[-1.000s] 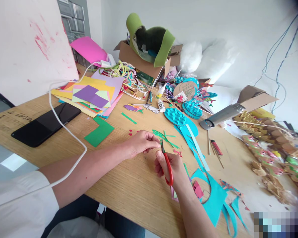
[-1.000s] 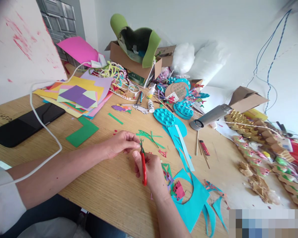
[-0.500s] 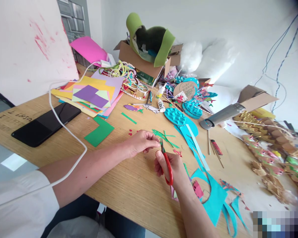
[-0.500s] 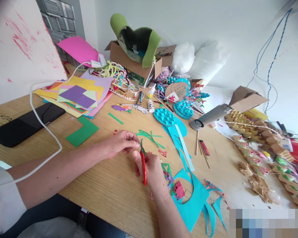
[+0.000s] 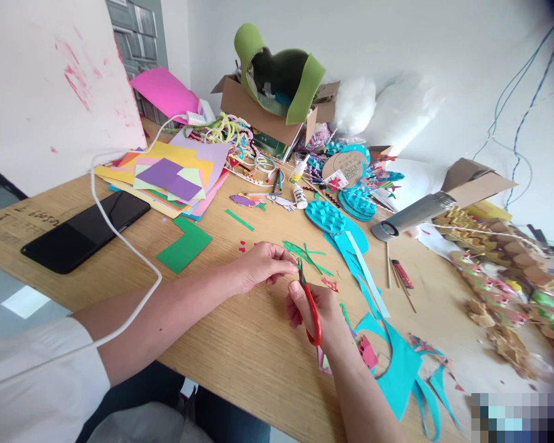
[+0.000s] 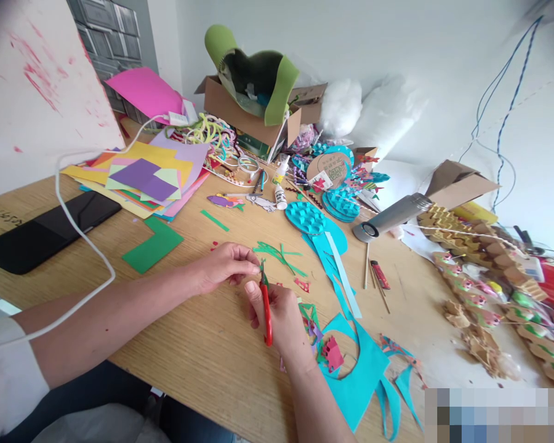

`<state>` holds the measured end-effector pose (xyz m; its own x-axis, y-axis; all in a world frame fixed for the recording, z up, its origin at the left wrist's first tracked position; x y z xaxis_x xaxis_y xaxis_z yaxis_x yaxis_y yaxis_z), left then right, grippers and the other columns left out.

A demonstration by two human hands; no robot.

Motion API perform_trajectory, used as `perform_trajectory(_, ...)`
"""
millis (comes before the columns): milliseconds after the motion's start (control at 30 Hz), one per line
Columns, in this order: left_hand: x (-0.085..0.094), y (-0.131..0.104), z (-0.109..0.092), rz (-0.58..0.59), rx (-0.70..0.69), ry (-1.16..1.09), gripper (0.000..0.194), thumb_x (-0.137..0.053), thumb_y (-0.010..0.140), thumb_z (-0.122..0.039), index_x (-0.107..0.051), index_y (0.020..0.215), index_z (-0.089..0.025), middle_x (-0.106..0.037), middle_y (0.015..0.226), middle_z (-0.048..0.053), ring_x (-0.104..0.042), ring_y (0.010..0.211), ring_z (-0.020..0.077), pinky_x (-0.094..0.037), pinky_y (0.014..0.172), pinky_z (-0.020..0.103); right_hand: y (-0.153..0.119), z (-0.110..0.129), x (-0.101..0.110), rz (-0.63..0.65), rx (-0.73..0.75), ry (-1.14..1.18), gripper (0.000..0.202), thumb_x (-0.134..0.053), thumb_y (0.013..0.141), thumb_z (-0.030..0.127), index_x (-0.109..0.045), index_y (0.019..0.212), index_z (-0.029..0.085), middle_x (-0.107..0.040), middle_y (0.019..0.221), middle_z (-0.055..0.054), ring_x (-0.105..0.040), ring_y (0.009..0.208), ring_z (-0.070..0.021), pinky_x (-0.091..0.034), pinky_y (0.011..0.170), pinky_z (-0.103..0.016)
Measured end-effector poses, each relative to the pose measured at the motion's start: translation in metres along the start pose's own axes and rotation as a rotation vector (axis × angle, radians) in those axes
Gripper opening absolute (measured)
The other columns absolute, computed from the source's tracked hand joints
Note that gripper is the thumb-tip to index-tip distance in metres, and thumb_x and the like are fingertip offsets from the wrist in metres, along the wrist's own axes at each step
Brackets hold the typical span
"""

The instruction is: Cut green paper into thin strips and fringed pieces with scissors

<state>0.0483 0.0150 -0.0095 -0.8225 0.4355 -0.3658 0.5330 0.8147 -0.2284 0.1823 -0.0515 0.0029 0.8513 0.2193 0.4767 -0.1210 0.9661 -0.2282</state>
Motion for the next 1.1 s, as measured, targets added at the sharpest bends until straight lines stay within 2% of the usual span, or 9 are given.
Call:
perform_trajectory(433,0.0001,-0.0002,-0.0003,0.002,-0.002,-0.014,0.014,-0.068,0.061,-0.024,-0.061,0.069,-0.015,-0.049,0.051,-0.006,-0.038,0.043,0.0045,-0.026,0.040,0.020,-0.0015,0.0017,-0.0012,-0.049,-0.101,0.053,0.051,-0.060,0.076,0.061,-0.051,0.053,0.016,-0.058,0.044,-0.003,-0.052,0.035,-0.0124,-0.035,0.035,-0.020)
perform_trajectory(1100,0.0018,0.0006,0.0002,-0.005,-0.017,0.002,0.014,-0.067,0.062,-0.024,-0.061,0.070,-0.014,-0.047,0.051,-0.006,-0.038,0.043,0.0045,-0.027,0.040,0.020,-0.0009,0.0012,0.0000,-0.047,-0.136,0.027,0.054,-0.060,0.073,0.063,-0.052,0.051,0.015,-0.058,0.044,-0.004,-0.052,0.034,-0.0111,-0.033,0.033,-0.018)
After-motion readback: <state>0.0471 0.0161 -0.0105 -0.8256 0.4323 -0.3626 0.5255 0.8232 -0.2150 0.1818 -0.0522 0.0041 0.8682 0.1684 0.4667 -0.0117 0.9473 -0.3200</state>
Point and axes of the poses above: each hand's wrist, its own y-axis towards the middle knuckle, its own x-axis out of the back of the hand, z = x × y, the point moved 2 cm from there along y, towards the middle knuckle
